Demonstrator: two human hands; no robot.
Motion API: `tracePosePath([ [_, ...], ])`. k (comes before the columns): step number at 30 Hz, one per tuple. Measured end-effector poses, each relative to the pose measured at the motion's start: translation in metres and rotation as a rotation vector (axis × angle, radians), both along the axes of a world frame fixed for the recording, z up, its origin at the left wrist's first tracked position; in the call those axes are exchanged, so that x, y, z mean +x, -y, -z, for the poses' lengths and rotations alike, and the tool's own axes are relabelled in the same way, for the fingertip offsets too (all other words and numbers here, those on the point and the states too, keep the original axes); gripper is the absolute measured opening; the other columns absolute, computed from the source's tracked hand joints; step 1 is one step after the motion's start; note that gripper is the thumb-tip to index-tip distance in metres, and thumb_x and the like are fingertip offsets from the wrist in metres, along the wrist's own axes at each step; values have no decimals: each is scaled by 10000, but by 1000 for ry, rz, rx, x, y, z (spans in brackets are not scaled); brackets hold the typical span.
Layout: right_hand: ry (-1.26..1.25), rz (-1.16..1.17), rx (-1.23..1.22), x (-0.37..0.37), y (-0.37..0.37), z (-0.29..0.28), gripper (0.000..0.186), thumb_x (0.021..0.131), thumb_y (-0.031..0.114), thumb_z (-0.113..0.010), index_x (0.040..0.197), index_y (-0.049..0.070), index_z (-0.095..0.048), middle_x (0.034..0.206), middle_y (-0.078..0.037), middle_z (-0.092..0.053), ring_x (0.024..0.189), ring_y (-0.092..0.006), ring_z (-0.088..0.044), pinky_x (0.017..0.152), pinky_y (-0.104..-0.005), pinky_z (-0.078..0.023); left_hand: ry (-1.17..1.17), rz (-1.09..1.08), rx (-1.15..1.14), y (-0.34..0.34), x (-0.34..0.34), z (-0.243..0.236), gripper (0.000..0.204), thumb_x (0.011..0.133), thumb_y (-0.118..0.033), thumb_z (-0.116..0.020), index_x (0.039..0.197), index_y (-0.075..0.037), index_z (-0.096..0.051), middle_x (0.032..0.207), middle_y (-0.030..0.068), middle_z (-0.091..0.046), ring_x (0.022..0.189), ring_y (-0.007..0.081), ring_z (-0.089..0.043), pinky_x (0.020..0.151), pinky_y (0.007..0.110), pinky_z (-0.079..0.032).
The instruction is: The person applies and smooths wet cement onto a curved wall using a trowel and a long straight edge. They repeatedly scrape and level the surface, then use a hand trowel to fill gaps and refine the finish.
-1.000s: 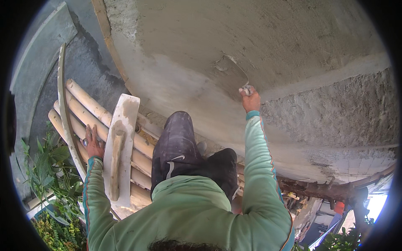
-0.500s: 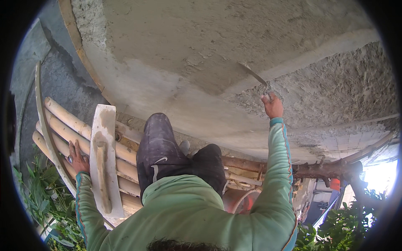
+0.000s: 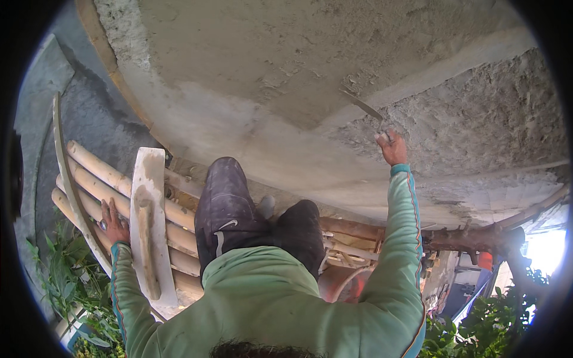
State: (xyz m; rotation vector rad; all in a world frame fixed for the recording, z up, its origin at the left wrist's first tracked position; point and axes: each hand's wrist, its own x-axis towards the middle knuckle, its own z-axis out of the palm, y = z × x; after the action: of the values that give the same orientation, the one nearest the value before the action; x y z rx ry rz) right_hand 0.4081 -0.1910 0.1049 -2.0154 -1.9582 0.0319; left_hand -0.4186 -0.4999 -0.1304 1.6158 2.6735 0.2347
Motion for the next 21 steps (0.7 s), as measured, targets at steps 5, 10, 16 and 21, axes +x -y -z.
tracePosePath([
  [5, 3, 27, -51, 27, -39, 10, 379, 890, 336, -755, 1104, 32, -682, 916, -171, -719, 832, -338, -677, 774, -413, -517, -14, 1, -18, 2, -2, 2, 970, 746, -52, -628, 1612, -311, -279, 1697, 73, -192, 1550, 290, -229, 1168, 734, -130],
  [10, -206, 24, 32, 48, -21, -34, 380, 886, 333, -765, 1102, 35, -671, 894, -175, -706, 826, -324, -677, 766, -403, -519, -13, 19, 5, 4, -3, 8, 964, 747, -64, -622, 1614, -308, -277, 1696, 73, -199, 1551, 293, -230, 1165, 731, -135],
  [16, 455, 115, -160, -8, -6, -6, 450, 877, 438, -751, 1158, 92, -690, 1056, -195, -729, 971, -392, -693, 827, -454, -525, -36, 18, 29, 0, -6, 12, 990, 724, -71, -653, 1610, -317, -287, 1690, 74, -219, 1549, 300, -235, 1169, 697, -158],
  [21, -27, 83, 35, 2, -35, -29, 428, 893, 422, -748, 1127, 66, -705, 969, -170, -726, 855, -307, -689, 767, -416, -522, -26, 3, -17, -7, 2, 1, 994, 722, -66, -663, 1609, -313, -289, 1695, 78, -210, 1540, 304, -261, 1185, 672, -147],
])
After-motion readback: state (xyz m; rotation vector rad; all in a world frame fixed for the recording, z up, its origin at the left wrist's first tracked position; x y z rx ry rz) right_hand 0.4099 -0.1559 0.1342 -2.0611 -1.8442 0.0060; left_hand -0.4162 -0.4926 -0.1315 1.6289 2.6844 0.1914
